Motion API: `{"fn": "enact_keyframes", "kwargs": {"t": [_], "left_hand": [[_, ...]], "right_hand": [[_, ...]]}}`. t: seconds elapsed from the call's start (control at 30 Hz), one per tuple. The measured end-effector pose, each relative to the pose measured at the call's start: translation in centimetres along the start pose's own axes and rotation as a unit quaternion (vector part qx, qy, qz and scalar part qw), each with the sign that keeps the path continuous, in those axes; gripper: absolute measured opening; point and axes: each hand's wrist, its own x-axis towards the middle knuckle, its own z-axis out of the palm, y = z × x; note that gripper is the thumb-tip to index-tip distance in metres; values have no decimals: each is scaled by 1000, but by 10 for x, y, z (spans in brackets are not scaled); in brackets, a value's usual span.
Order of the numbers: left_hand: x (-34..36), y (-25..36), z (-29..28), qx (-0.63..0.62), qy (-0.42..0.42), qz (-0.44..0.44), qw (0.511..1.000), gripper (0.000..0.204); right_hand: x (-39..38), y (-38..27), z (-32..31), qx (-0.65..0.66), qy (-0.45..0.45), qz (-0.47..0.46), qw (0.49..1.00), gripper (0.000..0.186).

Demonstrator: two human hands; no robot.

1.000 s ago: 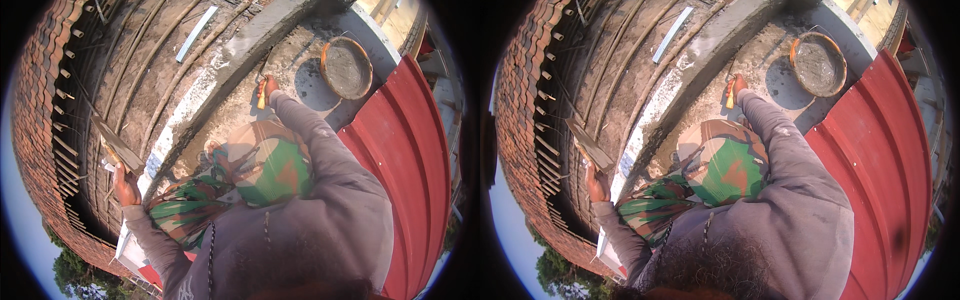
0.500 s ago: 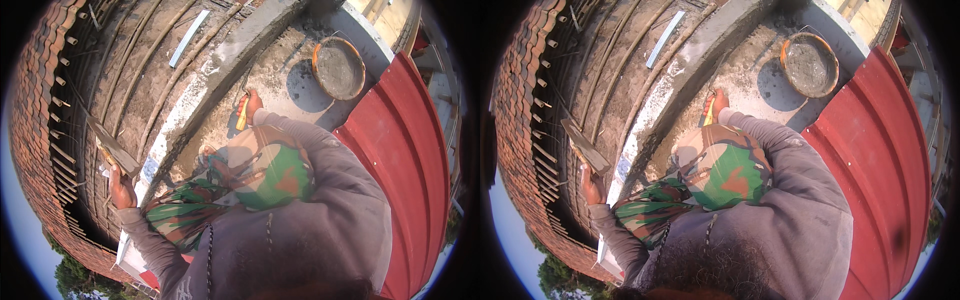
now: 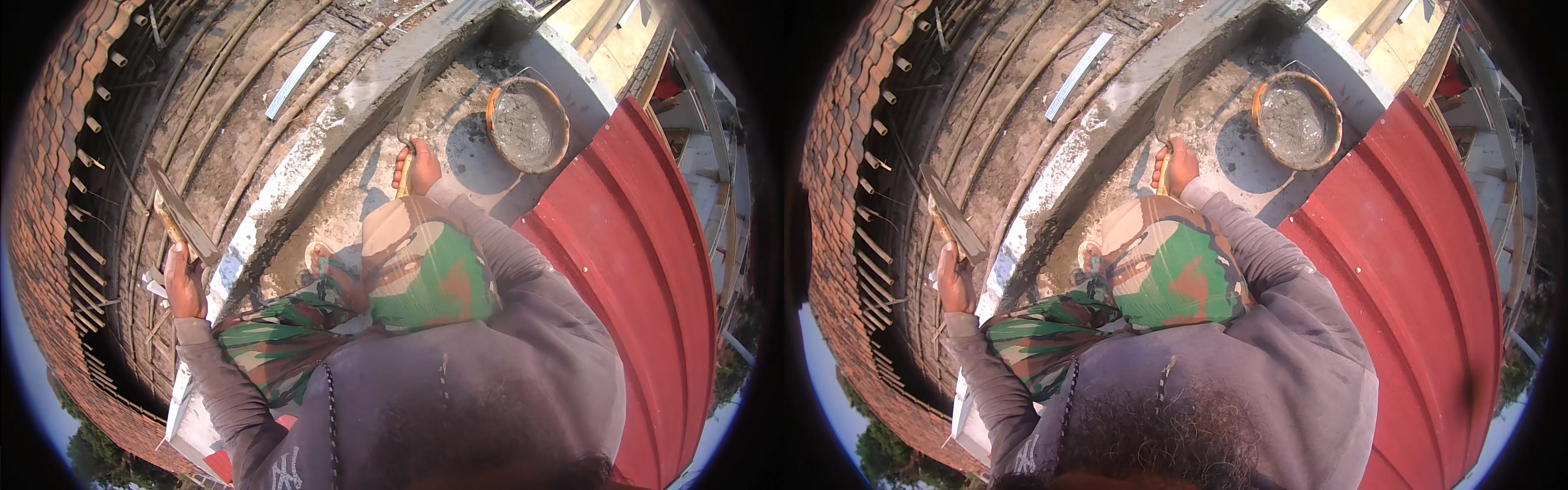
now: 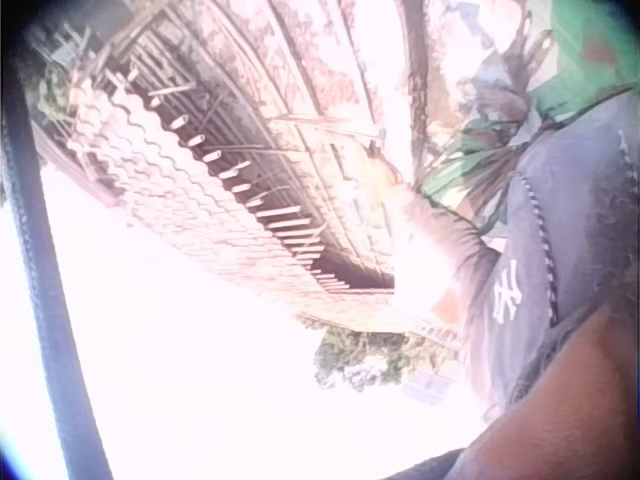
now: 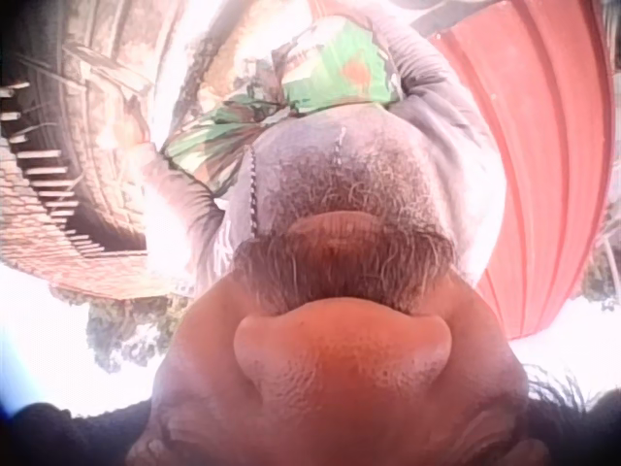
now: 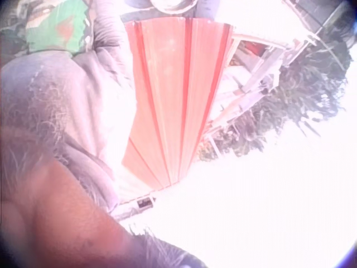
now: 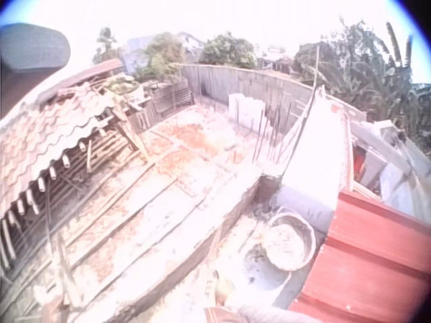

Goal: The person applies cement to the edge of a roof wall using a trowel and a wooden board, smoothing the mixture along the surface.

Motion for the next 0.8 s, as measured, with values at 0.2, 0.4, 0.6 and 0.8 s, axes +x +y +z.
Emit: {"fn": "enact_keyframes", "kwargs": {"t": [0.2, 0.4, 0.6, 0.8], "left_hand": [[-8, 10, 37, 146, -51, 86, 984, 36], [5, 21, 125, 132, -139, 119, 974, 35], [2, 26, 259, 340, -37, 312, 886, 48], [-6, 6, 357, 405, -4, 458, 791, 44]], "right_hand": [[-33, -84, -166, -423, 294, -265, 815, 43], [-44, -168, -209, -702, 361, -278, 548, 47], [-171, -159, 32, -353, -143, -221, 898, 41], [-67, -129, 47, -454, 55, -337, 823, 48]]}}
